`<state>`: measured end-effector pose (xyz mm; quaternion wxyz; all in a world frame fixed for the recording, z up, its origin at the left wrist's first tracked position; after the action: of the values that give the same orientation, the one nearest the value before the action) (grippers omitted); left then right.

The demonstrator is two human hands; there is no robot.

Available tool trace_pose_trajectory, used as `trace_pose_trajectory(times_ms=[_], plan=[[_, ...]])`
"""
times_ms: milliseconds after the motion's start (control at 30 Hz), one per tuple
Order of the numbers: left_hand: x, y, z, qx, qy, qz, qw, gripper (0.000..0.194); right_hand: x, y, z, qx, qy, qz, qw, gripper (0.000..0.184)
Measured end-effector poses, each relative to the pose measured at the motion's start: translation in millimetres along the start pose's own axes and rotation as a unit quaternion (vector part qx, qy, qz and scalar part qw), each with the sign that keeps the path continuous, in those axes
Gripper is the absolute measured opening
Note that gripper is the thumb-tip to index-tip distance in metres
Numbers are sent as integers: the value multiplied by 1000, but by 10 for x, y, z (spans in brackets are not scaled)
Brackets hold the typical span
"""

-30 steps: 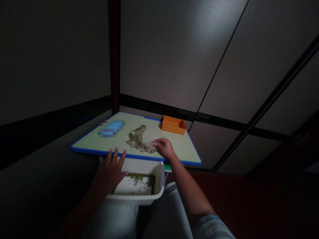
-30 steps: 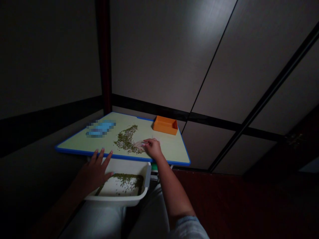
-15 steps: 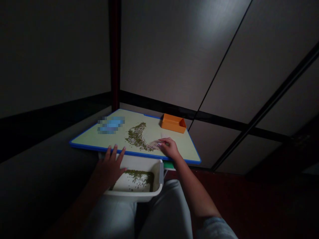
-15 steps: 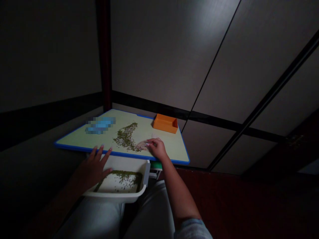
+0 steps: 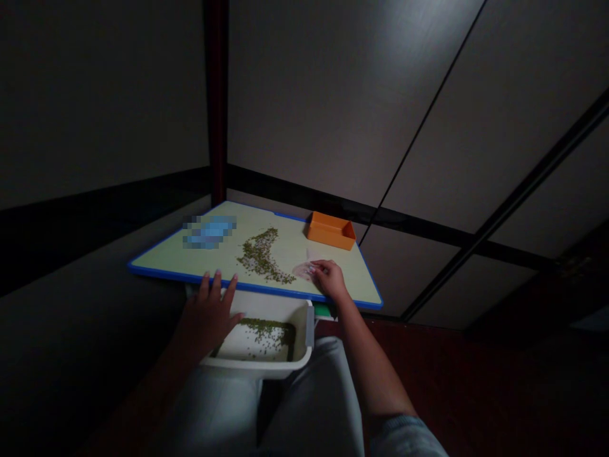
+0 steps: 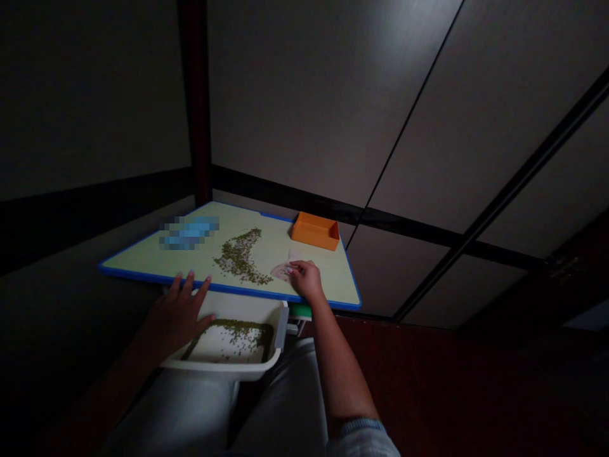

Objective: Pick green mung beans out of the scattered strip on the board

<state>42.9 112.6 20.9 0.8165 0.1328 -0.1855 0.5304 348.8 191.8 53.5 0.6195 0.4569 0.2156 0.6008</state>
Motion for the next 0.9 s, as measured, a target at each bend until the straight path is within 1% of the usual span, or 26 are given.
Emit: trace_pose_trajectory(times_ms=[167,400,633,900], plan=[[1,-37,-2,-12,-6,10,1000,77,-34,55,-34,18,26,7,999,21],[8,-30,19,-9,-2,14,1000,73,-71,82,-56,74,59,19,995,19],[-7,-42,31,2,3,4,1000,72,-24,13,-6,120,57,17,991,18],[-1,-39,25,-1,1,3,1000,72,-44,12,-2,123,54,19,991,15]])
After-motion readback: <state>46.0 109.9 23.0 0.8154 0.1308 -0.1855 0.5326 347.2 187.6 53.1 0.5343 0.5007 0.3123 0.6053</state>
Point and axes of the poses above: each hand's wrist, its own x-axis towards the middle knuckle, its own z-axis out of the back of the hand, y = z × x, the point moved 8 cm from there along x, towards the middle knuckle, and after that the axes turned 11 degrees about -z, right-handed, at the moved point
